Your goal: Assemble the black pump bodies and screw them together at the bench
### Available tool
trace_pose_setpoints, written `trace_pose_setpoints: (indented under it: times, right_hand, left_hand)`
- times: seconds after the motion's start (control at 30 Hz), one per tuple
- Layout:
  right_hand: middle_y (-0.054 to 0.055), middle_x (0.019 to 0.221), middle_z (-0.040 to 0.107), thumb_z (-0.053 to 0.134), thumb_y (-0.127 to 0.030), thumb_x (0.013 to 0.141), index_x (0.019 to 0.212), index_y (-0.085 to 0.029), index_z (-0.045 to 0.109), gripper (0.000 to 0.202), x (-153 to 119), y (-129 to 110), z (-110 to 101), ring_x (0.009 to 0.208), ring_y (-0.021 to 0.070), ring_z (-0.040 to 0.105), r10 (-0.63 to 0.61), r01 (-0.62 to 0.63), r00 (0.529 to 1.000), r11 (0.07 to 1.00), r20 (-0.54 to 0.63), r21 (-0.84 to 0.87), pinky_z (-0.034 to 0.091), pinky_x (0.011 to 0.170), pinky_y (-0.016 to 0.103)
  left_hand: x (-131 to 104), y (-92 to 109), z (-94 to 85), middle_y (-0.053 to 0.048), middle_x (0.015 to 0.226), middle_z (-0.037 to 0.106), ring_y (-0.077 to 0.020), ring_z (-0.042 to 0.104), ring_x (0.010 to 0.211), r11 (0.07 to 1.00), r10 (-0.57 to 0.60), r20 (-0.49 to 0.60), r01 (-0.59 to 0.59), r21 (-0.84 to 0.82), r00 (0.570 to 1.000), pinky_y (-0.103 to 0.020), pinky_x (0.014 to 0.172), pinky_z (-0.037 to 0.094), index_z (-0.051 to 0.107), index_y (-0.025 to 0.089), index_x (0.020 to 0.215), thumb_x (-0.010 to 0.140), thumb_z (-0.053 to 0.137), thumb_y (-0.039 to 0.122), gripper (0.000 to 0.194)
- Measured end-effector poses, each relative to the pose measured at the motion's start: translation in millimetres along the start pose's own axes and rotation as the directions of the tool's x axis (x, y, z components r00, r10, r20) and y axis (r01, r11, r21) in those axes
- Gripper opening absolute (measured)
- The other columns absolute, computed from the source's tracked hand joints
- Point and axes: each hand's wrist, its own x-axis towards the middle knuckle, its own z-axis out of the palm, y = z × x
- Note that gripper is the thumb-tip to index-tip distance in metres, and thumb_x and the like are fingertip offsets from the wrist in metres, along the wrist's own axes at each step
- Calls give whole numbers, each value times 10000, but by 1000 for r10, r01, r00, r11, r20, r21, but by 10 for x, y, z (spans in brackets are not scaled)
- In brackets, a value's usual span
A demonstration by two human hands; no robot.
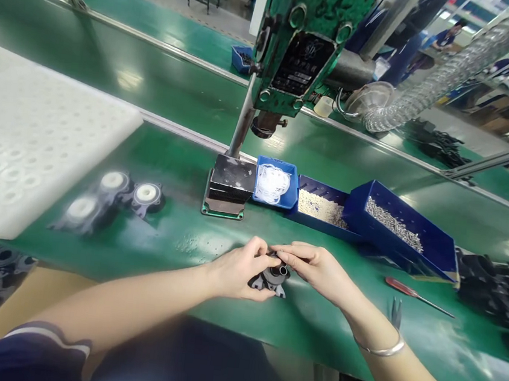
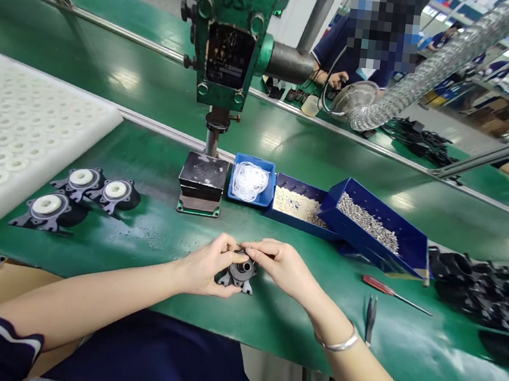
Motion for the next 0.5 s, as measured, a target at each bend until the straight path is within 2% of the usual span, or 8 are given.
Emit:
trace_pose_setpoints:
  times: [0.17,0.27,0.33,0.4,0.5]
  right_hand:
    - [48,843,693,511,-360,981,1112,-223,745,301,-47,78,22,779,176,640,-127,113,990,975,-63,-193,496,694,285]
    - [50,788,638,455,-283,1008,1154,-185,716,314,-66,35,30,723,166,621,-251,216,967,895,-42,-389,489,639,271]
    - [49,760,599,433,-232,1008,1160,-148,700,318,-78,-32,40,662,165,595,-337,275,942,776,-4,-568,474,581,272]
    - [54,747,573,427,-165,988,1164,-112,684,315,-88,-99,63,624,178,571,-409,310,911,606,48,-733,457,536,287]
    - [68,740,568,437,-61,928,1163,-70,662,325,-101,-135,104,629,210,568,-459,321,881,400,115,-859,465,521,312]
  left_hand:
    - [3,7,-14,-84,1058,429,-220,601,948,1000,-12,19,13,-14,1000,-365,772,613,502,181,1303,788,694,476,624]
    - [7,11,-23,-77,1057,425,-213,601,935,999,-32,43,33,-11,999,-366,773,613,508,195,1299,786,694,476,613]
    - [11,16,-27,-71,1052,421,-210,602,926,999,-45,56,46,-7,997,-365,774,614,512,200,1296,786,691,483,611]
    - [14,23,-31,-66,1049,419,-207,604,918,998,-57,63,58,-5,996,-362,777,614,514,203,1295,786,690,486,609]
    - [17,36,-36,-63,1044,425,-201,612,899,998,-67,67,67,-2,995,-362,783,616,521,203,1290,781,695,483,606]
